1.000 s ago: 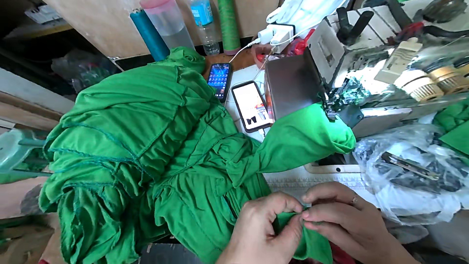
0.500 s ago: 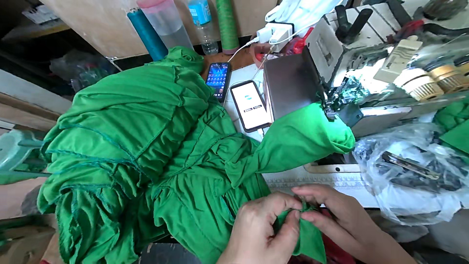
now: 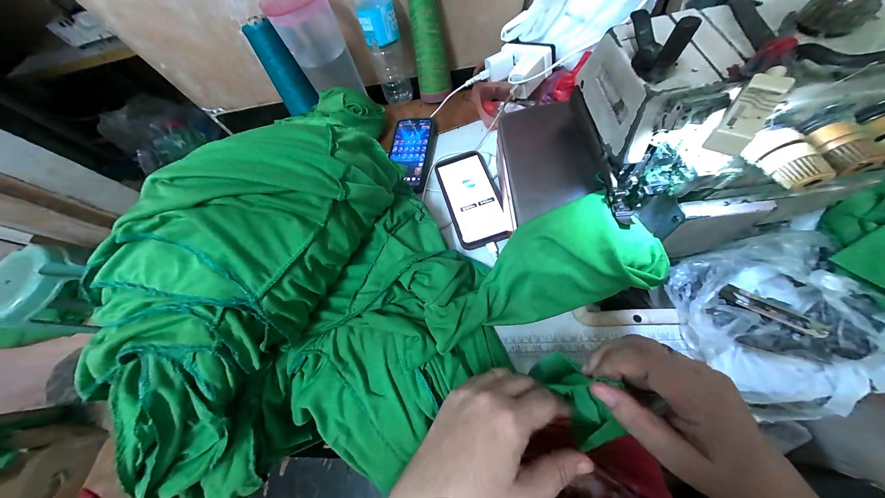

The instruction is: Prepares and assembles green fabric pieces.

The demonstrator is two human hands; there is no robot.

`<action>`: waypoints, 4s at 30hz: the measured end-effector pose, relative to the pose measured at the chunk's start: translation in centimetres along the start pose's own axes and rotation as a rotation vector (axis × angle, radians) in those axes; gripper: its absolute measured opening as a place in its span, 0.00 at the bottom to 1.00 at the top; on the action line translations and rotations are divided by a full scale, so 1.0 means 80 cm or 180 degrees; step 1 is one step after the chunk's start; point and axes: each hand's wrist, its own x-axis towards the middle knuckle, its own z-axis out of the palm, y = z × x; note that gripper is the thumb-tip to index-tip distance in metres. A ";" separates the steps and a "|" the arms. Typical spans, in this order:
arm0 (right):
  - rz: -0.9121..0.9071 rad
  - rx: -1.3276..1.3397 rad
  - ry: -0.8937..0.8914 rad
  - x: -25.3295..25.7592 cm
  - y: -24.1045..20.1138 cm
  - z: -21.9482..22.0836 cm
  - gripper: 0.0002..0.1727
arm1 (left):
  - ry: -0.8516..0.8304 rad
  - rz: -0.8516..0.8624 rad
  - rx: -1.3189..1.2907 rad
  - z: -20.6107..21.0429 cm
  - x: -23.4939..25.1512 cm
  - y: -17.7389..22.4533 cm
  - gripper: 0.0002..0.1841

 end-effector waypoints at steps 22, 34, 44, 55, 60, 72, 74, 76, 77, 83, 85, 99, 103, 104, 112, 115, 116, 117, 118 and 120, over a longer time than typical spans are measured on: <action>0.1454 0.5406 -0.0253 -0.012 0.018 0.019 0.19 | 0.0733 0.0646 -0.3698 0.024 0.015 -0.019 0.05; 0.0495 0.3643 -0.0087 -0.011 0.036 -0.005 0.14 | 0.0790 0.0580 -0.3689 0.048 0.013 -0.018 0.13; -0.0126 0.2851 -0.0411 -0.002 0.017 0.000 0.11 | -0.0620 0.0109 -0.2718 -0.001 0.030 -0.015 0.27; 0.0227 0.2378 0.0223 -0.020 0.030 -0.017 0.08 | -0.0222 0.0298 -0.2735 -0.012 0.073 -0.013 0.10; 0.0436 0.2431 0.0630 -0.004 0.053 -0.048 0.18 | 0.0891 0.0455 -0.0369 -0.036 0.151 0.013 0.11; 0.1477 0.2018 0.1321 0.021 0.079 -0.050 0.19 | 0.0894 -0.0333 0.0515 -0.012 0.207 -0.010 0.08; 0.1348 0.2022 0.1329 0.022 0.078 -0.050 0.18 | 0.0826 -0.0390 0.0503 -0.015 0.203 -0.016 0.10; 0.1257 0.1960 0.1386 0.026 0.078 -0.052 0.17 | 0.0752 -0.0420 0.0622 -0.015 0.204 -0.024 0.09; 0.1236 0.1924 0.1424 0.028 0.078 -0.052 0.17 | 0.0767 -0.0404 0.0671 -0.015 0.206 -0.026 0.08; 0.1331 0.1884 0.1389 0.029 0.079 -0.044 0.21 | 0.0666 -0.0399 0.0708 -0.020 0.209 -0.027 0.04; 0.1396 0.1876 0.1371 0.026 0.075 -0.042 0.22 | 0.0518 -0.0417 0.0707 -0.026 0.216 -0.027 0.03; 0.0350 0.1655 0.1355 0.031 0.063 -0.040 0.12 | 0.0592 -0.0652 -0.1813 -0.059 0.198 -0.026 0.19; 0.0143 0.0948 0.0976 0.042 0.066 -0.050 0.13 | 0.0607 -0.0005 -0.3353 -0.055 0.177 -0.025 0.21; 0.0148 0.0710 0.0833 0.047 0.066 -0.054 0.13 | 0.0726 0.0219 -0.3191 -0.052 0.178 -0.025 0.22; -0.0020 -0.0297 0.0313 0.082 0.059 -0.076 0.16 | 0.0480 0.1172 0.0849 -0.100 0.208 -0.040 0.09; 0.0048 -0.0149 0.0056 0.083 0.054 -0.081 0.18 | -0.0034 0.1138 0.0862 -0.122 0.209 -0.035 0.09; 0.0060 -0.0109 -0.0011 0.083 0.053 -0.082 0.17 | -0.0182 0.1131 0.0797 -0.127 0.210 -0.034 0.09; 0.0078 -0.0096 -0.0023 0.083 0.053 -0.080 0.17 | -0.0313 0.1120 0.0711 -0.129 0.211 -0.033 0.09; 0.0117 -0.0123 0.0009 0.084 0.052 -0.078 0.18 | -0.0421 0.1101 0.0616 -0.131 0.211 -0.032 0.08; 0.0176 -0.0230 0.0066 0.087 0.051 -0.076 0.17 | -0.0588 0.1001 0.0465 -0.132 0.212 -0.030 0.05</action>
